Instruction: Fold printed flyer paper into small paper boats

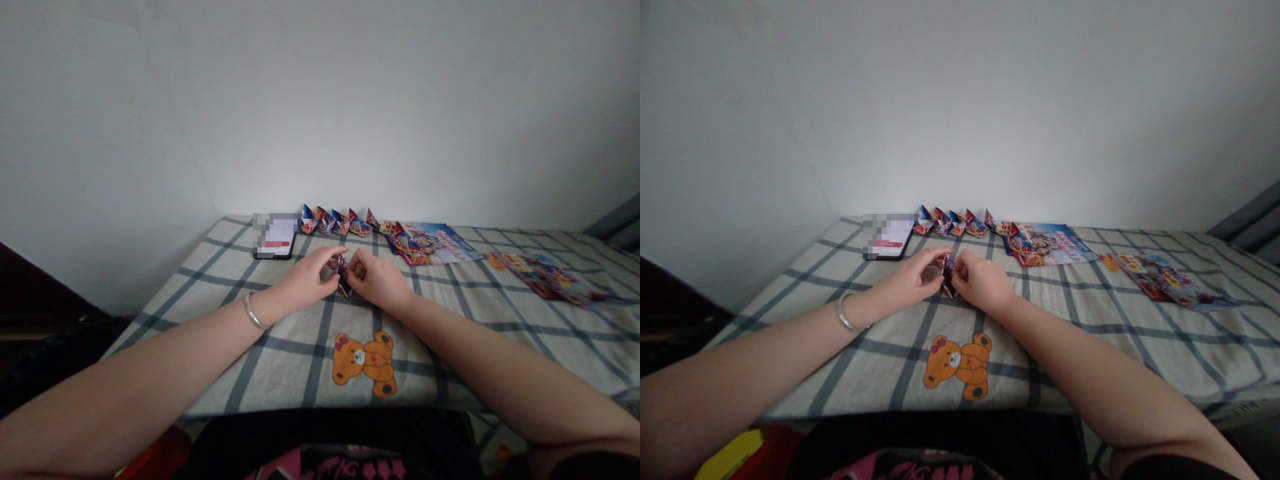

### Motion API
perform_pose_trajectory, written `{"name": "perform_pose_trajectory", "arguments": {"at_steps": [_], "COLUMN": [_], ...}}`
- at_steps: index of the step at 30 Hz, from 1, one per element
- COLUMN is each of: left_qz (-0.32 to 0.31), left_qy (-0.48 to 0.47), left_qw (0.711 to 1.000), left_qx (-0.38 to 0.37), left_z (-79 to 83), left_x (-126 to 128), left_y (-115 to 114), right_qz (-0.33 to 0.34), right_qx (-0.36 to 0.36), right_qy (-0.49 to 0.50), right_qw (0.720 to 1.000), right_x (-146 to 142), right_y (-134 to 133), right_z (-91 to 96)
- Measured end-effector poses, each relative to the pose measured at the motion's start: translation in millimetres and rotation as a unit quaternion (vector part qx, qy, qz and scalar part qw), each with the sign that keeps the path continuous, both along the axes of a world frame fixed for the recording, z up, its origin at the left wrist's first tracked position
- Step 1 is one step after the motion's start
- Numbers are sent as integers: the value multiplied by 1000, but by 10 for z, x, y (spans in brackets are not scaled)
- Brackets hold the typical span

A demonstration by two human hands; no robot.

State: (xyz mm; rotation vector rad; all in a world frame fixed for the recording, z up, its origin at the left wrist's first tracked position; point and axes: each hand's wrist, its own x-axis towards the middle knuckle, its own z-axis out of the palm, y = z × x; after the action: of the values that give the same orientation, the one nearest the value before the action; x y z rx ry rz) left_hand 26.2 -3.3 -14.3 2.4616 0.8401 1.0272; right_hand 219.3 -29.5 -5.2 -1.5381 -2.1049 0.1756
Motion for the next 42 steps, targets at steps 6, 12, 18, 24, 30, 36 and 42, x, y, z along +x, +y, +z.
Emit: {"name": "perform_pose_trajectory", "arguments": {"at_steps": [6, 12, 18, 24, 30, 36, 42], "left_qz": [-30, -23, -1, -11, -19, -11, -1], "left_qy": [-16, -4, -10, 0, -2, 24, 15], "left_qw": [999, 1000, 1000, 999, 999, 999, 999], "left_qx": [-17, -3, 21, 38, 38, 45, 38], "left_z": [-36, -24, 7, 43, 53, 73, 45], "left_x": [-24, -33, 14, 17, 11, 35, 45], "left_y": [76, 70, 11, -18, 2, -47, -52], "right_qz": [9, -4, -18, -3, 50, 61, 59], "right_qx": [-8, -3, -8, -5, -4, -31, -54], "right_qy": [-6, -39, -25, 26, 105, 149, 159], "right_qw": [1000, 999, 999, 1000, 993, 986, 984], "right_x": [13, -6, -9, 22, 53, 59, 67], "right_y": [18, 35, 33, 87, 177, 219, 231], "right_z": [-5, -8, 16, -39, -123, -146, -148]}}
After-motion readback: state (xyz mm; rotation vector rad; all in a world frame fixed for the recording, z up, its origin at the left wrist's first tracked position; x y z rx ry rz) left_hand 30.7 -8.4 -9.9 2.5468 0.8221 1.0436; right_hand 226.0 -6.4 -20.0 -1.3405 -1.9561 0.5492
